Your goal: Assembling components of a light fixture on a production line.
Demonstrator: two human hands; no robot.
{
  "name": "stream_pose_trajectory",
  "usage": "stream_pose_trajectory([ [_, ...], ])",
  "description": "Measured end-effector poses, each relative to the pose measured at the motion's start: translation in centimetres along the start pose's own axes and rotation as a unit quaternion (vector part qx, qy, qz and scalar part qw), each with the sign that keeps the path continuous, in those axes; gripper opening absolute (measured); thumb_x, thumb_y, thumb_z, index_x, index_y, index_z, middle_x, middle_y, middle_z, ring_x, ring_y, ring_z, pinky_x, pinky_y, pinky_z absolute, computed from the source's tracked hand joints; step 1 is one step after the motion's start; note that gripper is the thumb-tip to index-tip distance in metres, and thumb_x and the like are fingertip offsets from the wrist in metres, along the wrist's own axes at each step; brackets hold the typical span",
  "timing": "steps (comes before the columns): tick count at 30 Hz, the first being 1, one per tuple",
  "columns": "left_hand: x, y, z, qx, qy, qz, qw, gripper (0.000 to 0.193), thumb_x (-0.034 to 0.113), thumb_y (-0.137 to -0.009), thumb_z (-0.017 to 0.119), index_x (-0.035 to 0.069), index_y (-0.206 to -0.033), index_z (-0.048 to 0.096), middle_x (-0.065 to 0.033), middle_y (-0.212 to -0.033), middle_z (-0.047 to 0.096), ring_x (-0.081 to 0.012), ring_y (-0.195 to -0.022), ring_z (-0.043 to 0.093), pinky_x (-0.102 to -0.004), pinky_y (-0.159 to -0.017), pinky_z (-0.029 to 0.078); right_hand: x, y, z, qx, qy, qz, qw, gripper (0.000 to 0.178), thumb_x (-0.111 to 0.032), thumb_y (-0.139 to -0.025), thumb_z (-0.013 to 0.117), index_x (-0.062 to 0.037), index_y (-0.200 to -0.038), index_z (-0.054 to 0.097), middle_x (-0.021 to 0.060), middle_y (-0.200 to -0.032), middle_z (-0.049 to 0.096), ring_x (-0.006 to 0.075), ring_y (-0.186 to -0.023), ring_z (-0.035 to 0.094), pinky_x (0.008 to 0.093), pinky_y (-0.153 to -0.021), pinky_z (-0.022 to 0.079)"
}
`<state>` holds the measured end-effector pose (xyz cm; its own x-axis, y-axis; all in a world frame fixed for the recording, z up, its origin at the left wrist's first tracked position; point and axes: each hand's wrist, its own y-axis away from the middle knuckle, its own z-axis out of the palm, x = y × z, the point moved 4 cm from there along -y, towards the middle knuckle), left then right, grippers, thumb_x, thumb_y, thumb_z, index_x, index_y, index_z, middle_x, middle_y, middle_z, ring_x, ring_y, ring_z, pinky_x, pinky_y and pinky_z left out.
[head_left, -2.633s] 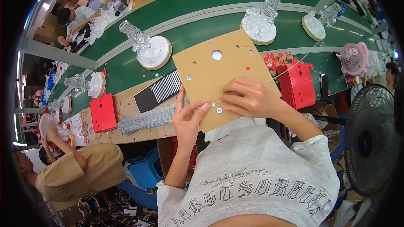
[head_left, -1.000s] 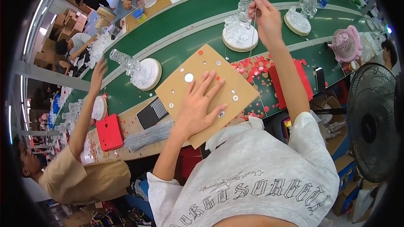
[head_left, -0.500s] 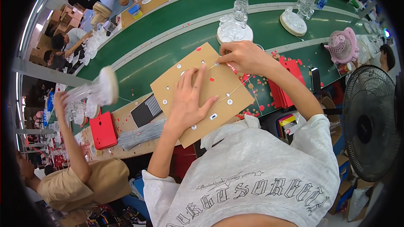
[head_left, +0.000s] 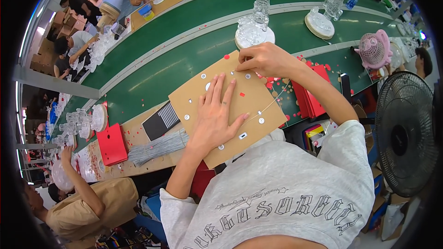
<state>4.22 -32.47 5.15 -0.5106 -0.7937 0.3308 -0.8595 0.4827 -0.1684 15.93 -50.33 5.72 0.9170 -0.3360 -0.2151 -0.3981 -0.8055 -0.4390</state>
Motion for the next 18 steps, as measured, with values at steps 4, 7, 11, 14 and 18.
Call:
stream_pose_trajectory([
  [4, -0.1, -0.2, -0.3, 0.002, -0.002, -0.005, 1.000, 0.087, 0.049, -0.084, 0.072, 0.001, -0.150, 0.042, -0.0229, -0.156, 0.035, -0.0368, -0.146, 0.033, -0.0457, -0.107, 0.034, 0.1, 0.4, -0.5, -0.034, -0.013, 0.017, 0.999, 0.028, -0.004, -0.078, 0.067, -0.0157, -0.101, 0.079, 0.0036, -0.087, 0.058, 0.0238, -0.072, 0.064, 0.0384, -0.061, 0.052],
  [7, -0.2, -0.1, -0.3, -0.003, 0.008, -0.015, 1.000, 0.091, 0.050, -0.080, 0.074, 0.003, -0.151, 0.041, -0.0201, -0.156, 0.036, -0.0345, -0.144, 0.035, -0.0465, -0.108, 0.033, -0.2, 0.8, -0.7, -0.066, 0.011, 0.019, 0.998, 0.040, -0.001, -0.074, 0.068, -0.0182, -0.109, 0.077, 0.0033, -0.089, 0.056, 0.0222, -0.073, 0.064, 0.0370, -0.062, 0.053],
  [11, -0.1, -0.2, -0.6, -0.006, 0.029, -0.009, 1.000, 0.098, 0.051, -0.075, 0.078, 0.006, -0.152, 0.040, -0.0172, -0.154, 0.038, -0.0325, -0.143, 0.036, -0.0509, -0.112, 0.028, -0.4, 1.1, -1.0, -0.100, 0.033, 0.015, 0.994, 0.048, -0.001, -0.073, 0.069, -0.0214, -0.116, 0.075, 0.0015, -0.090, 0.053, 0.0195, -0.075, 0.063, 0.0343, -0.063, 0.053],
  [14, 0.0, -0.1, -0.8, -0.012, -0.004, -0.001, 1.000, 0.101, 0.052, -0.072, 0.079, 0.006, -0.152, 0.040, -0.0164, -0.153, 0.039, -0.0318, -0.143, 0.036, -0.0545, -0.115, 0.024, -0.8, 1.1, -1.3, -0.120, 0.044, 0.000, 0.992, 0.046, -0.001, -0.076, 0.067, -0.0207, -0.117, 0.073, 0.0018, -0.092, 0.054, 0.0191, -0.075, 0.063, 0.0336, -0.063, 0.054],
  [18, -0.1, -0.1, -0.7, -0.027, 0.024, 0.006, 0.999, 0.102, 0.053, -0.070, 0.080, 0.006, -0.152, 0.040, -0.0161, -0.152, 0.040, -0.0316, -0.143, 0.036, -0.0564, -0.116, 0.022, -2.4, 1.2, -1.5, -0.095, 0.089, -0.042, 0.991, 0.036, -0.010, -0.083, 0.064, -0.0125, -0.117, 0.071, 0.0039, -0.093, 0.054, 0.0192, -0.076, 0.064, 0.0330, -0.061, 0.054],
])
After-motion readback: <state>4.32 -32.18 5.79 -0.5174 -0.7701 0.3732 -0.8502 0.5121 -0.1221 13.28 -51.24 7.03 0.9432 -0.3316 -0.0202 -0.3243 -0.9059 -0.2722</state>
